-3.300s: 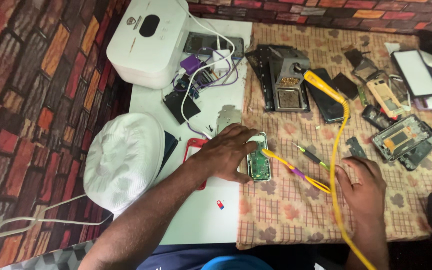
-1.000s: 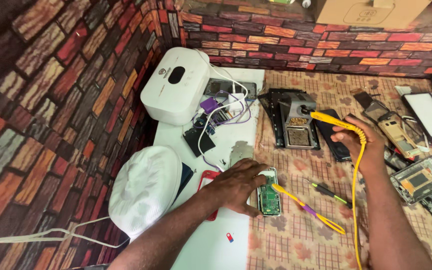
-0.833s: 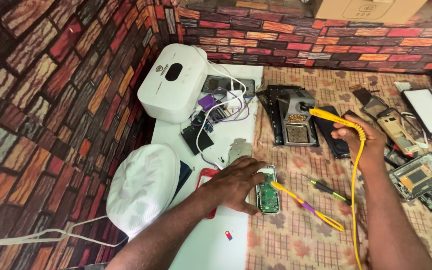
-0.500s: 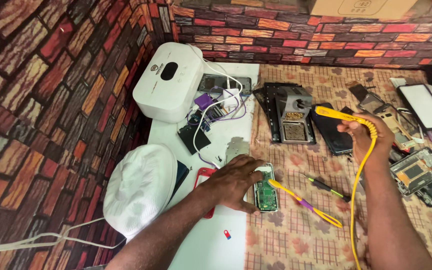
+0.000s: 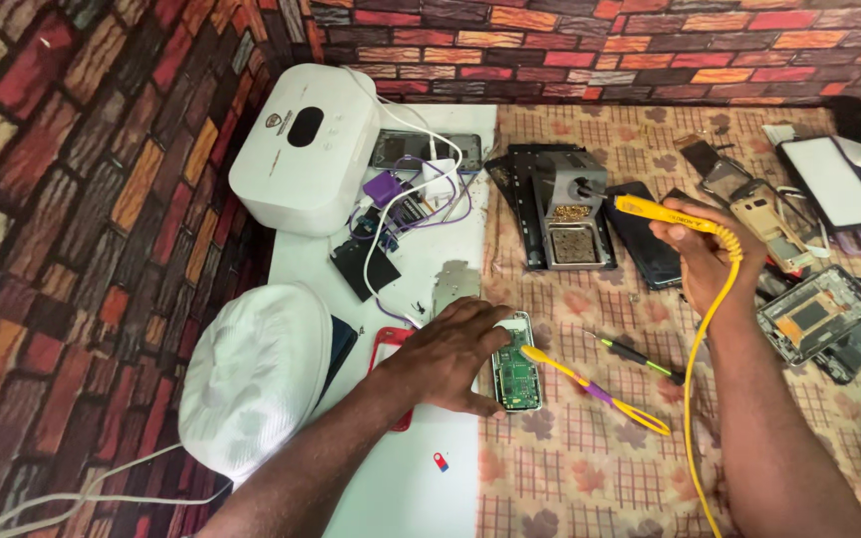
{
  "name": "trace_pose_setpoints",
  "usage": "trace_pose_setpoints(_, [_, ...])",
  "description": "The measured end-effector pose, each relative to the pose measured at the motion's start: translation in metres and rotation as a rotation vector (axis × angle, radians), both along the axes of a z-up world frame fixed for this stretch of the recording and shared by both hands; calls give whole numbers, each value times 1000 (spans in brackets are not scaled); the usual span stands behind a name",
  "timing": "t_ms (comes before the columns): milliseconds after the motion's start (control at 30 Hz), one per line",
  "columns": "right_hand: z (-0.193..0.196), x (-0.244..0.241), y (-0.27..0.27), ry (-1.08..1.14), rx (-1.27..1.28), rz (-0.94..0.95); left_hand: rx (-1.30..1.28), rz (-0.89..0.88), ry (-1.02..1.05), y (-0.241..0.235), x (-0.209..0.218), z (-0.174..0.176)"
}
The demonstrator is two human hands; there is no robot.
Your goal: The person uses a screwdriver to adjust components on a smartphone motherboard, then uses a toothbrush to clean the board, and finally applies a soldering iron to specific points on the circuit. The work is performed on a cluttered workbench with various phone parts and tools visible.
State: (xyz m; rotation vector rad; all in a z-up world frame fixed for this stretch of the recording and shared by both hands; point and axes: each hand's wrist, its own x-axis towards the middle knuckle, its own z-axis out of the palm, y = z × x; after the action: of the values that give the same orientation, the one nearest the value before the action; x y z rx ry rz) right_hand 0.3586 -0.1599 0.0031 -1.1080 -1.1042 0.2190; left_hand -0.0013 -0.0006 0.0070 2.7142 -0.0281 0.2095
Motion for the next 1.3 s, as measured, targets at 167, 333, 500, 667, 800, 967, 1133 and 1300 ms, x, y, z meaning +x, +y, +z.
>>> trace_pose_setpoints(167, [10, -18, 0, -251, 58, -104, -17, 6, -18, 0, -2, 1])
trace_pose_setpoints(333, [12, -29, -1, -308, 85, -45, -44, 9, -36, 1, 0, -1])
trace_pose_setpoints(500, [2, -25, 3, -218, 73, 64, -53, -1, -134, 2, 0, -6])
trace_pose_setpoints(667, [-7, -19, 2, -179, 72, 70, 42, 40, -273, -4, 2, -11])
trace_pose_setpoints(800, [-13, -12, 5, -142, 87, 68, 184, 66, -409, -21, 9, -12])
trace_pose_setpoints(967, [-16, -7, 6, -120, 37, 95, 287, 60, -397, -58, 32, -16])
trace_pose_setpoints(1133, [-14, -8, 6, -110, 18, 108, 415, 5, -335, -74, 45, -9])
trace_pose_setpoints(1300, [-9, -9, 4, -115, 40, 118, 426, -65, -347, -75, 50, 11])
